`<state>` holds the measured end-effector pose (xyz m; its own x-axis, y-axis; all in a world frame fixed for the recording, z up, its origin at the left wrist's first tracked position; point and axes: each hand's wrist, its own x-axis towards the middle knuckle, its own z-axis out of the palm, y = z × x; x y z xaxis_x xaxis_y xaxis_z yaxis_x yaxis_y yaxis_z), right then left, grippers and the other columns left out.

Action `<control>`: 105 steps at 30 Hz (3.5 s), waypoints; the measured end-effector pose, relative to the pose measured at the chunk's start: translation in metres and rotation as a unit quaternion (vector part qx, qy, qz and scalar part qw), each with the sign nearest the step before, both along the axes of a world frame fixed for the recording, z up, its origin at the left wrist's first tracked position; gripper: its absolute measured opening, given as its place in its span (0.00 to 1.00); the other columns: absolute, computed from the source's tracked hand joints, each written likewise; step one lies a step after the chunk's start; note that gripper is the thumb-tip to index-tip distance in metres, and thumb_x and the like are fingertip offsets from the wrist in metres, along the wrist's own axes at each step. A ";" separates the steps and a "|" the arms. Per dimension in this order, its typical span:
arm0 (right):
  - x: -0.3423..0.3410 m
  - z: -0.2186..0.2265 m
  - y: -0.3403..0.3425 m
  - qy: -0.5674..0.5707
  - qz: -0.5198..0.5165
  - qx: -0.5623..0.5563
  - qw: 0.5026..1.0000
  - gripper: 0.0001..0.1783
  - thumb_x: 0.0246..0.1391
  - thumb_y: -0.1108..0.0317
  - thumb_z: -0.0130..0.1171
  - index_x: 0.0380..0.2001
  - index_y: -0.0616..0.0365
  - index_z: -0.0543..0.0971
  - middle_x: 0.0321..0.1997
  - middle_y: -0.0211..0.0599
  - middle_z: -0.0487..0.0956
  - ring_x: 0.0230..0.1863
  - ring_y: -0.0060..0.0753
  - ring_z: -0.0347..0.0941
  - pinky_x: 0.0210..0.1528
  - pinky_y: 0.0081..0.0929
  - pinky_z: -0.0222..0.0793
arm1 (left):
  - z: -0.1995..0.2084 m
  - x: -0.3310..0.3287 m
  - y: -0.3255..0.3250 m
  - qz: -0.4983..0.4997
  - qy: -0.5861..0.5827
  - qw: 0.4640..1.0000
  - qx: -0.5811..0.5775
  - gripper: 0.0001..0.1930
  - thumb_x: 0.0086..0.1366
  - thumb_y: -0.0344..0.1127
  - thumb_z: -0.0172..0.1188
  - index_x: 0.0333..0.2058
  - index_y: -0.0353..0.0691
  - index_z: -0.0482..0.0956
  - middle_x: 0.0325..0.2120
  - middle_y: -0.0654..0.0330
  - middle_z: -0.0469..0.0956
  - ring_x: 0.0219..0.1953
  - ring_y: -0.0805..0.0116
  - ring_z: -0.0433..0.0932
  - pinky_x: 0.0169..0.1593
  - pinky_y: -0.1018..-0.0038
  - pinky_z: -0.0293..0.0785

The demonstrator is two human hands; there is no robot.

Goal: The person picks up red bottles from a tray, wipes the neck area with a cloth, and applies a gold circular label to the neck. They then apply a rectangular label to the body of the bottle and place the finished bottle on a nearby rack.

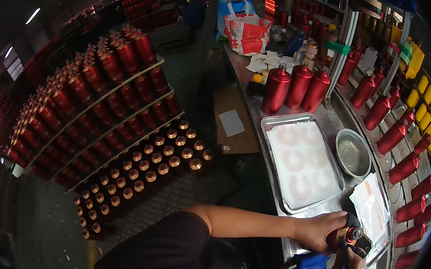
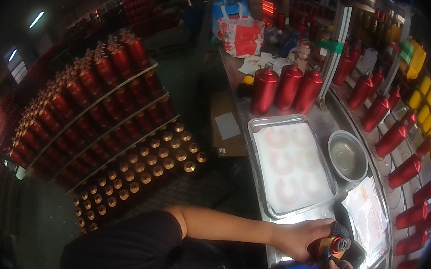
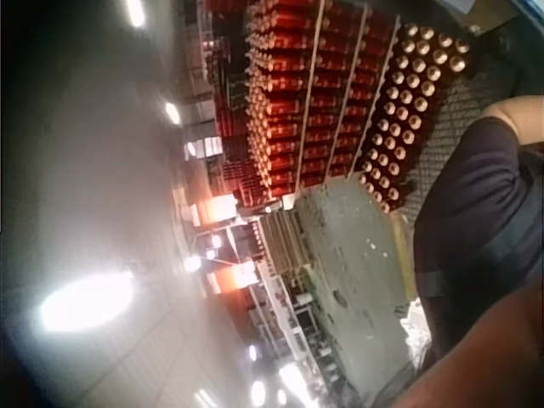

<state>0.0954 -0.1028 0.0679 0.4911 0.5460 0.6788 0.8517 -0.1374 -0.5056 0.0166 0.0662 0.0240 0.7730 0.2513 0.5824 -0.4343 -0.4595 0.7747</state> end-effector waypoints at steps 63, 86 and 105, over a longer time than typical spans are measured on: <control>0.001 0.020 -0.014 0.241 0.009 0.078 0.967 0.12 0.50 0.74 0.70 0.38 0.63 0.80 0.34 0.38 0.81 0.35 0.28 0.78 0.41 0.24 0.73 | -0.002 -0.001 0.007 -0.008 0.119 0.989 -0.091 0.43 0.40 0.38 0.84 0.56 0.40 0.73 0.51 0.53 0.77 0.54 0.56 0.78 0.60 0.64 0.73; 0.044 0.011 -0.006 0.316 0.009 0.007 0.949 0.12 0.52 0.72 0.70 0.38 0.63 0.79 0.35 0.34 0.79 0.38 0.23 0.76 0.44 0.20 0.71 | 0.005 -0.002 0.025 -0.072 0.134 0.988 -0.008 0.46 0.41 0.42 0.84 0.59 0.43 0.70 0.50 0.50 0.79 0.51 0.51 0.81 0.57 0.62 0.76; 0.099 0.055 0.080 0.436 0.256 -0.131 0.853 0.15 0.46 0.69 0.75 0.34 0.62 0.80 0.33 0.27 0.79 0.37 0.17 0.73 0.43 0.18 0.69 | -0.002 0.008 0.046 -0.229 0.205 0.939 -0.154 0.59 0.43 0.37 0.84 0.66 0.35 0.49 0.62 0.49 0.66 0.66 0.57 0.66 0.68 0.63 0.62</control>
